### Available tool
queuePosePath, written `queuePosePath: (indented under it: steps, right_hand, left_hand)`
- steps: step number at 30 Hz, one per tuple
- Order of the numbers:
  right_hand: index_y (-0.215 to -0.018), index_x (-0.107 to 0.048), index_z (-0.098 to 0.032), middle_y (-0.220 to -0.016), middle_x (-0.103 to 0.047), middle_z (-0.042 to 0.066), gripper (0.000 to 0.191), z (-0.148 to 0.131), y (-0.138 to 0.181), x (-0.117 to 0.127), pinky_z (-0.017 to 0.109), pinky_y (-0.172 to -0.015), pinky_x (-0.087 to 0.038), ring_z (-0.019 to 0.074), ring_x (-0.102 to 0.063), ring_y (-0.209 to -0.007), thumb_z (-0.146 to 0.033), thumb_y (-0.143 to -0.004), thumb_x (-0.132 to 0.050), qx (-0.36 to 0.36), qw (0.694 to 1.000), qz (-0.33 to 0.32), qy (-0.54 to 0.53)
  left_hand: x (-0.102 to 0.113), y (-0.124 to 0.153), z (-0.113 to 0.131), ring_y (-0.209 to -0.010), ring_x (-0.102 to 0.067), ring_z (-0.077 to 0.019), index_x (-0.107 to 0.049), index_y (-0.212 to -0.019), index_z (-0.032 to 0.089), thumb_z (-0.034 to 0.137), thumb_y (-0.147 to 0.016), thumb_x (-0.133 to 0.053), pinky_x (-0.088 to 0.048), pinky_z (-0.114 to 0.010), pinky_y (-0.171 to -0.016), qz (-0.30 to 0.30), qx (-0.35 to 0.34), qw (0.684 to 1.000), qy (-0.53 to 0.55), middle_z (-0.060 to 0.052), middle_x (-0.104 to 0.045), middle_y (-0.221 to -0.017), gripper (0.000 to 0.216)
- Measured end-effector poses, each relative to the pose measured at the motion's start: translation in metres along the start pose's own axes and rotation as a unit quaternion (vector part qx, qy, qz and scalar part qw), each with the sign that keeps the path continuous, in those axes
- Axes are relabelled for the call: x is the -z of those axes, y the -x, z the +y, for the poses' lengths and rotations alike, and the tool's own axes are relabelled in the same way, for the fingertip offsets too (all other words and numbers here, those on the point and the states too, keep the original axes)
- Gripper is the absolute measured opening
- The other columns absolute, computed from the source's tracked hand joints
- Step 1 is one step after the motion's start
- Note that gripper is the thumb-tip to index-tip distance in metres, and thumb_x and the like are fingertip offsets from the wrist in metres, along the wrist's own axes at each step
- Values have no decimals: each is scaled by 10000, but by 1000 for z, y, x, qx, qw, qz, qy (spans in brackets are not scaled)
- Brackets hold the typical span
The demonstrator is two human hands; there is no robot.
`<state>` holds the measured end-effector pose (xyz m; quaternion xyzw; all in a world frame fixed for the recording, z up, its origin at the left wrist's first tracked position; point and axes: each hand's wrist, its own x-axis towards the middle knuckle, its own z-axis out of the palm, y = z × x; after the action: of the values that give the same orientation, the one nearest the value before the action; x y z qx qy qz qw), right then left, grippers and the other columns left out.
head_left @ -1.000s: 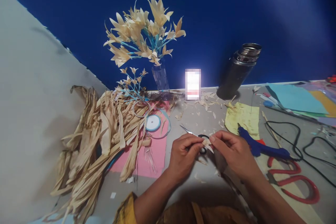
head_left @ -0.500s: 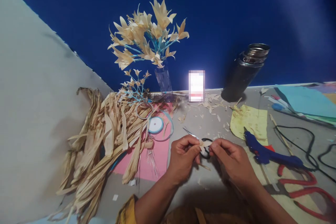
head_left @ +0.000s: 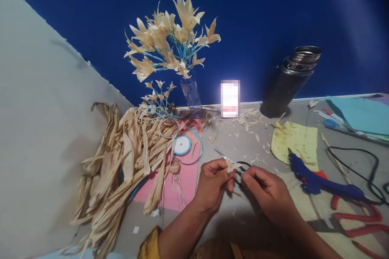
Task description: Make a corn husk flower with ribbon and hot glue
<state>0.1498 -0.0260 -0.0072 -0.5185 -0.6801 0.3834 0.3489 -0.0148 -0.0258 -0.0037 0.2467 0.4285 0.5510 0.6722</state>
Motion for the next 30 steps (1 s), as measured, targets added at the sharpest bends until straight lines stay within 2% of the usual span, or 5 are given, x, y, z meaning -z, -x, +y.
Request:
queuePosePath:
  steps: [5,10,15,20,30]
  right_hand:
    - [-679,-609,-219,-613,-577,-16,384,6,1,-1,241,-528,-439,147,-548,-553,-421,-994,-521,34,999,-6,26]
    - [-664,-614,-222,-604,-592,-14,377,2,0,-2,250,-537,-439,149,-553,-548,-412,-980,-539,45,998,30,13]
    - [-763,-676,-220,-682,-666,1,285,0,1,-3,250,-591,-469,163,-603,-611,-404,-957,-577,29,997,75,-18]
    - [-797,-692,-216,-691,-660,-4,253,4,1,-2,250,-573,-450,157,-587,-593,-409,-936,-606,21,993,114,-25]
    - [-798,-694,-209,-726,-689,16,281,10,-7,-7,287,-649,-454,181,-611,-650,-430,-926,-575,22,996,80,-17]
  left_hand:
    - [0,-3,-1,-374,-463,-28,-673,-644,124,347,-587,-956,-329,-178,-430,11,8,999,43,-1,-678,-595,365]
    - [-1,-6,-5,-385,-481,-44,-667,-673,126,370,-573,-962,-340,-181,-390,8,21,999,44,-16,-701,-649,396]
    - [-1,-4,-7,-400,-481,-49,-679,-737,121,469,-656,-912,-349,-184,-404,-13,-1,1000,-15,8,-652,-613,426]
    - [-2,-3,-10,-399,-457,-59,-699,-756,115,588,-687,-862,-340,-198,-420,-18,-17,997,-73,14,-607,-543,505]
    - [-4,-2,-14,-420,-449,-63,-699,-766,130,642,-749,-789,-334,-208,-451,16,-69,990,-123,19,-589,-563,520]
